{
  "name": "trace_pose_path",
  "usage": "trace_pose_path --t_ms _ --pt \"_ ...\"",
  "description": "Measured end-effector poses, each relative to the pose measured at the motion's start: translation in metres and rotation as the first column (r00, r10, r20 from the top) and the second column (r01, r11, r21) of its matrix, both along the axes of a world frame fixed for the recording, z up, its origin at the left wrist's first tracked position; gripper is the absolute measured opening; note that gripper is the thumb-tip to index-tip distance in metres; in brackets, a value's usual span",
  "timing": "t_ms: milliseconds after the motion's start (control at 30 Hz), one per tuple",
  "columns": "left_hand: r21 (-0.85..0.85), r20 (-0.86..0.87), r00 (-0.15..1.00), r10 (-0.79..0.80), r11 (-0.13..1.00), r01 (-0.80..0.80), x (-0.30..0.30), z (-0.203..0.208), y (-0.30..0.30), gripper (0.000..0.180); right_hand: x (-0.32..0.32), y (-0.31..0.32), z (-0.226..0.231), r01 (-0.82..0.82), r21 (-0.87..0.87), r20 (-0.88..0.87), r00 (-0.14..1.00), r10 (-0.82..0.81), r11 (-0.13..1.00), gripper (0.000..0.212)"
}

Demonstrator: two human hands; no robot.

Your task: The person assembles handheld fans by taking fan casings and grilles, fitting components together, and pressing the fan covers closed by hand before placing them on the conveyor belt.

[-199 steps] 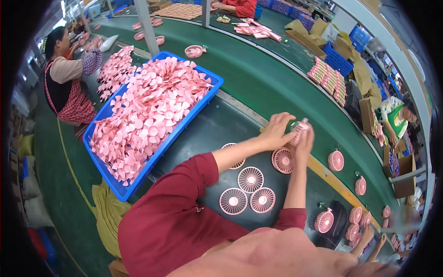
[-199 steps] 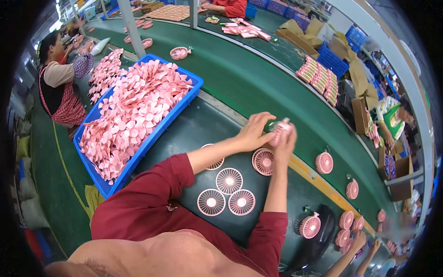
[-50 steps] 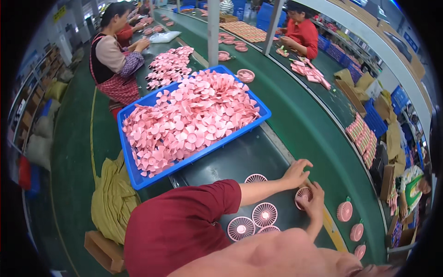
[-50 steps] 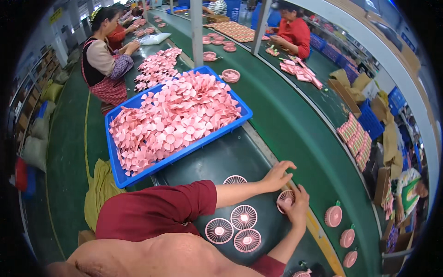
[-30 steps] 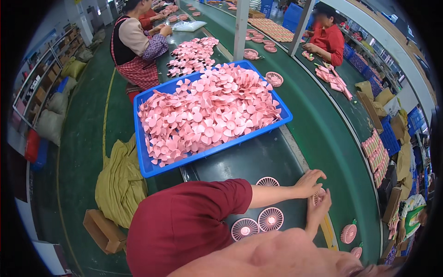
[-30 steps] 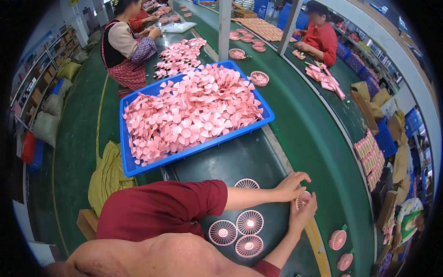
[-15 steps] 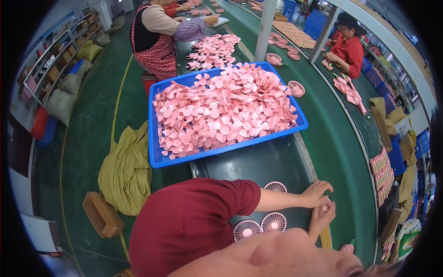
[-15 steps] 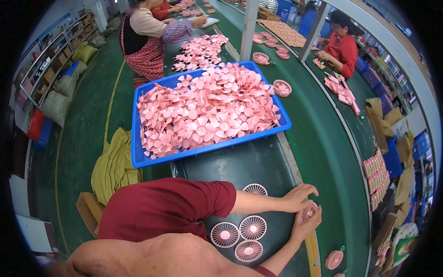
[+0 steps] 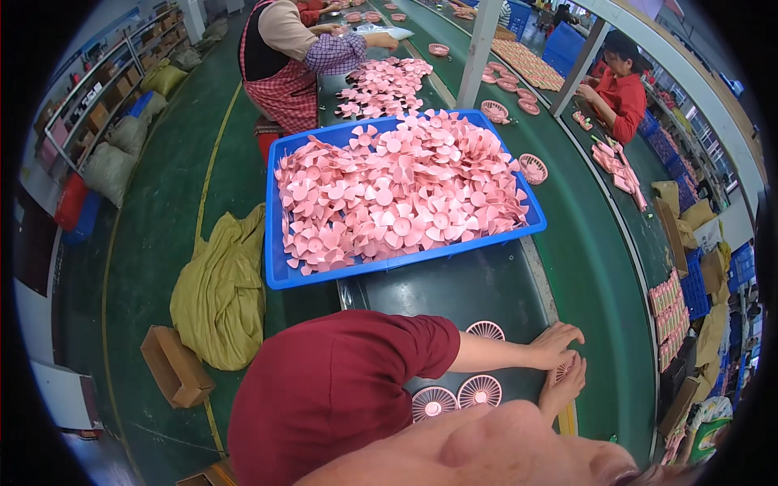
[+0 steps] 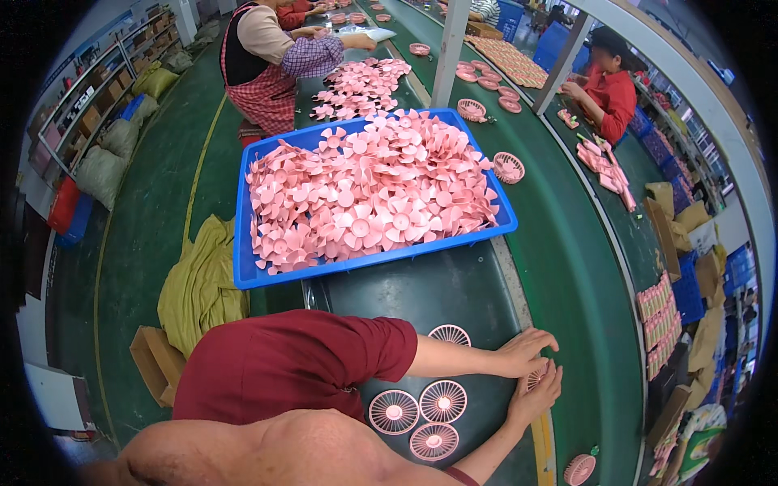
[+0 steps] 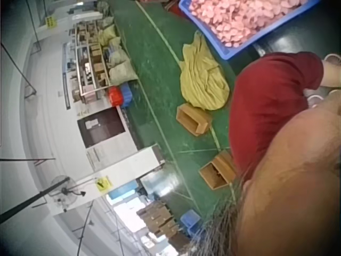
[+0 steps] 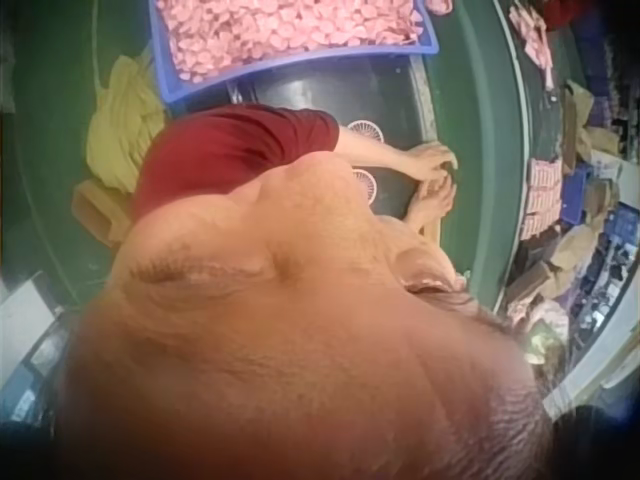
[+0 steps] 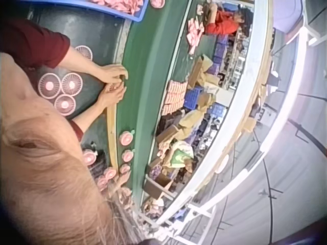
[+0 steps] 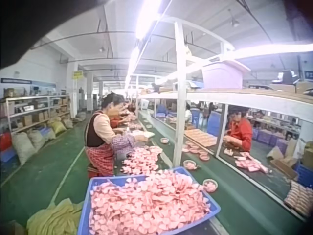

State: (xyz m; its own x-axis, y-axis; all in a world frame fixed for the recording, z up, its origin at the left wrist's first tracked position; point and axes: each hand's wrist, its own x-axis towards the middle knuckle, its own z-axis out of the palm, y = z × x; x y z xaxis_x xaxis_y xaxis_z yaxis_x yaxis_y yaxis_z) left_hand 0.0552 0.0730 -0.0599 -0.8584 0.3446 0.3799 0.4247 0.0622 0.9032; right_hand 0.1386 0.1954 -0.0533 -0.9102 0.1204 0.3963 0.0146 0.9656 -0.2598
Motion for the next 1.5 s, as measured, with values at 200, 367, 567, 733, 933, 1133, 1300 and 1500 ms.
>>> trace_pose_path --t_ms 200,367,567,733,933,1133,1300,1500 --pt "-0.043 0.031 0.999 -0.019 0.999 0.02 -0.002 0.003 -0.003 0.031 -0.003 0.0 -0.003 0.018 -0.007 -0.002 1.0 -0.018 1.0 0.061" --pt "-0.028 0.031 0.999 -0.027 0.999 0.027 -0.001 0.003 -0.002 0.031 -0.003 0.002 -0.005 0.016 -0.002 -0.02 1.0 -0.016 1.0 0.059" --pt "-0.005 0.02 1.0 -0.018 1.0 0.019 0.0 0.003 -0.002 0.031 -0.003 0.002 -0.004 0.016 -0.006 -0.021 1.0 -0.016 1.0 0.058" --pt "-0.014 -0.002 1.0 0.004 1.0 -0.004 0.002 -0.001 -0.002 0.034 -0.001 -0.002 -0.004 0.006 -0.01 -0.021 1.0 -0.006 1.0 0.058" --pt "0.0 -0.019 1.0 0.002 1.0 -0.002 0.003 -0.001 0.006 0.032 0.001 0.004 -0.003 0.023 -0.008 -0.049 0.999 -0.023 1.0 0.06" --pt "0.018 -0.062 0.998 0.031 0.999 -0.03 -0.002 0.014 -0.007 0.029 -0.01 0.0 -0.014 0.051 -0.007 -0.063 0.997 -0.051 0.999 0.063" --pt "0.147 -0.086 0.994 -0.064 0.986 0.076 -0.01 0.038 -0.001 0.031 -0.008 0.001 -0.008 0.065 -0.047 -0.04 0.997 -0.067 0.997 0.061" --pt "-0.014 -0.372 0.92 0.123 0.99 -0.138 -0.097 0.065 0.001 0.032 0.002 -0.003 0.006 0.125 -0.072 -0.053 0.99 -0.129 0.989 0.057"
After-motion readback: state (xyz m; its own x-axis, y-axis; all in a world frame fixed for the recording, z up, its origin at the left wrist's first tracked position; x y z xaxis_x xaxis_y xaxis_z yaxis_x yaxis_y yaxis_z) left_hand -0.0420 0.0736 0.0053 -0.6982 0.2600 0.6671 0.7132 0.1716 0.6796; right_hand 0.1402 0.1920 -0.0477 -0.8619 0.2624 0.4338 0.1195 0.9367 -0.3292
